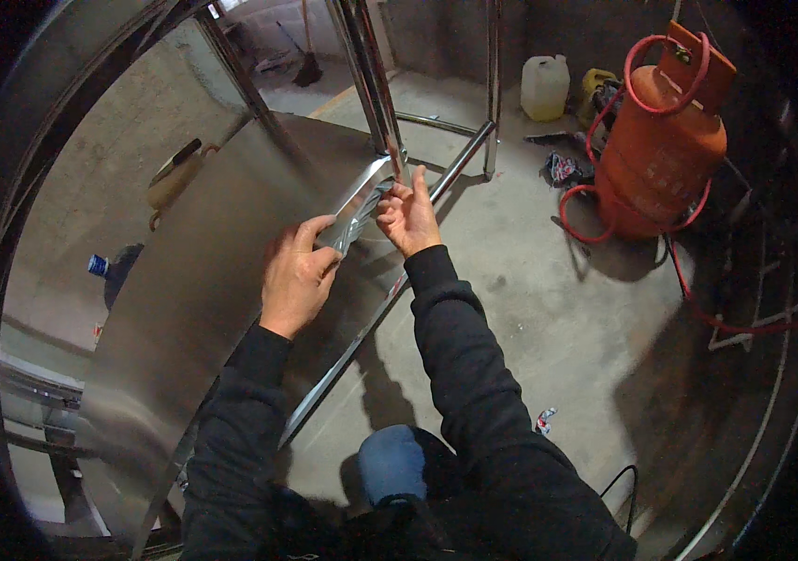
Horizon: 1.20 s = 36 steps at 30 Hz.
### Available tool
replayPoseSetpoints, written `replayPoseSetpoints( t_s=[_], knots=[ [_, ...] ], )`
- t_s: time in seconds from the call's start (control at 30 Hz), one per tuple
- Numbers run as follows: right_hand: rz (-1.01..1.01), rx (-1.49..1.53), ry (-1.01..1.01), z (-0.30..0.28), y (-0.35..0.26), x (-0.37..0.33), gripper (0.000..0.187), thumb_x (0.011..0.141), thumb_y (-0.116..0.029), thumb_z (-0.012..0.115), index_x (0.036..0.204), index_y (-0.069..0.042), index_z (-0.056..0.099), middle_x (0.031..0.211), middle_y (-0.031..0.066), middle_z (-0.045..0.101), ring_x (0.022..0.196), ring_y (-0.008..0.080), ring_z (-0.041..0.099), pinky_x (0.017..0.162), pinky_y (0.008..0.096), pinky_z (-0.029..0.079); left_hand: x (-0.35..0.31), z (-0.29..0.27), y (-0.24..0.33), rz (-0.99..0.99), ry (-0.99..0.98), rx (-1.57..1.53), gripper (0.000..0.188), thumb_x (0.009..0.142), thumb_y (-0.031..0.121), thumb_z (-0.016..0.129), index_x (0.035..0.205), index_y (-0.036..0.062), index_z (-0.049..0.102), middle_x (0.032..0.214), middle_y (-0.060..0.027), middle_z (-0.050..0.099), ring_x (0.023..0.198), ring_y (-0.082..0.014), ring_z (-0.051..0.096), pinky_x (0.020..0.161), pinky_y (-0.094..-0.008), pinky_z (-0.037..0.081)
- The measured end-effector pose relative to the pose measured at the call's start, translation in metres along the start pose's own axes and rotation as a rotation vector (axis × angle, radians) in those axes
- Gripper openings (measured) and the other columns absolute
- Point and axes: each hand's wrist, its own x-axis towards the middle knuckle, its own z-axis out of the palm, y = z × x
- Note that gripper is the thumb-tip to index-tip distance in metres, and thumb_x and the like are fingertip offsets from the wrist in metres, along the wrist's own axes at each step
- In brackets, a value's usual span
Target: The person lifts a large stainless steel tabletop and places it onto a metal frame. They then peel off protective film from the tabletop's edges by hand.
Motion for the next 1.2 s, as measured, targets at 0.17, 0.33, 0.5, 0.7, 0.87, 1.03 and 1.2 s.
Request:
replayPoseSetpoints(
  t_s=[0.17,0.33,0.5,0.7,0.87,1.03,1.2],
  knots=[
    [-0.212,-0.389,0.056,0.007,0.004,0.005,0.025,0.082,-0.028,0.061,0.074,-0.010,0.045,0.062,-0.0032,0.040,0.048,0.0057,0.038,0.038,0.0171,0.028,0.002,0.000,0.002,0.033,0.036,-0.005,0.006,0.066,0.007,0.065,0.071,0.0059,0.060,0.112,-0.0012,0.050,0.085,-0.0212,0.051,0.075,-0.0361,0.041],
    [-0.251,-0.359,0.050,-0.002,0.004,0.008,0.018,0.082,-0.018,0.061,0.074,-0.009,0.047,0.061,-0.0023,0.044,0.045,0.0045,0.038,0.037,0.0184,0.030,0.002,0.000,0.002,0.026,0.026,-0.013,0.007,0.066,0.006,0.064,0.072,0.0054,0.060,0.113,-0.0018,0.050,0.087,-0.0229,0.052,0.075,-0.0354,0.043],
    [-0.207,-0.348,0.103,-0.009,0.013,0.001,0.017,0.082,-0.015,0.061,0.075,-0.009,0.046,0.062,-0.0009,0.044,0.045,0.0045,0.037,0.037,0.0184,0.029,0.002,-0.002,0.000,0.088,0.028,-0.005,0.009,0.065,0.003,0.064,0.073,0.0052,0.060,0.107,-0.0026,0.054,0.097,-0.0248,0.051,0.077,-0.0338,0.045],
    [-0.123,-0.265,0.091,-0.028,0.025,0.002,0.019,0.081,-0.015,0.062,0.075,-0.008,0.045,0.063,0.0000,0.044,0.046,0.0047,0.037,0.037,0.0180,0.027,0.003,0.001,-0.006,0.202,0.010,0.074,0.018,0.060,0.001,0.065,0.076,0.0075,0.060,0.095,0.0006,0.060,0.104,-0.0249,0.050,0.078,-0.0343,0.046],
    [-0.039,-0.079,0.018,-0.041,0.029,0.001,0.020,0.083,-0.025,0.061,0.078,-0.010,0.047,0.067,-0.0005,0.044,0.049,0.0050,0.036,0.036,0.0161,0.026,0.007,0.004,-0.003,0.221,0.003,0.077,0.021,0.058,0.000,0.066,0.076,0.0087,0.060,0.093,0.0021,0.060,0.108,-0.0254,0.048,0.079,-0.0358,0.046],
    [0.020,-0.052,-0.067,-0.013,0.030,-0.020,0.033,0.079,-0.040,0.062,0.084,-0.010,0.048,0.069,-0.0002,0.045,0.053,0.0073,0.042,0.038,0.0161,0.028,0.000,0.004,-0.010,0.190,-0.007,0.051,0.015,0.061,0.002,0.064,0.074,0.0079,0.062,0.090,0.0011,0.061,0.108,-0.0242,0.048,0.082,-0.0377,0.043],
    [-0.061,-0.293,-0.080,-0.001,0.031,-0.015,0.014,0.083,-0.019,0.061,0.084,-0.008,0.051,0.063,-0.0047,0.045,0.049,0.0030,0.041,0.037,0.0140,0.028,0.004,0.002,-0.004,0.211,-0.011,0.069,0.011,0.062,0.003,0.063,0.073,0.0075,0.062,0.089,0.0007,0.061,0.107,-0.0232,0.048,0.085,-0.0383,0.040]
  ],
)
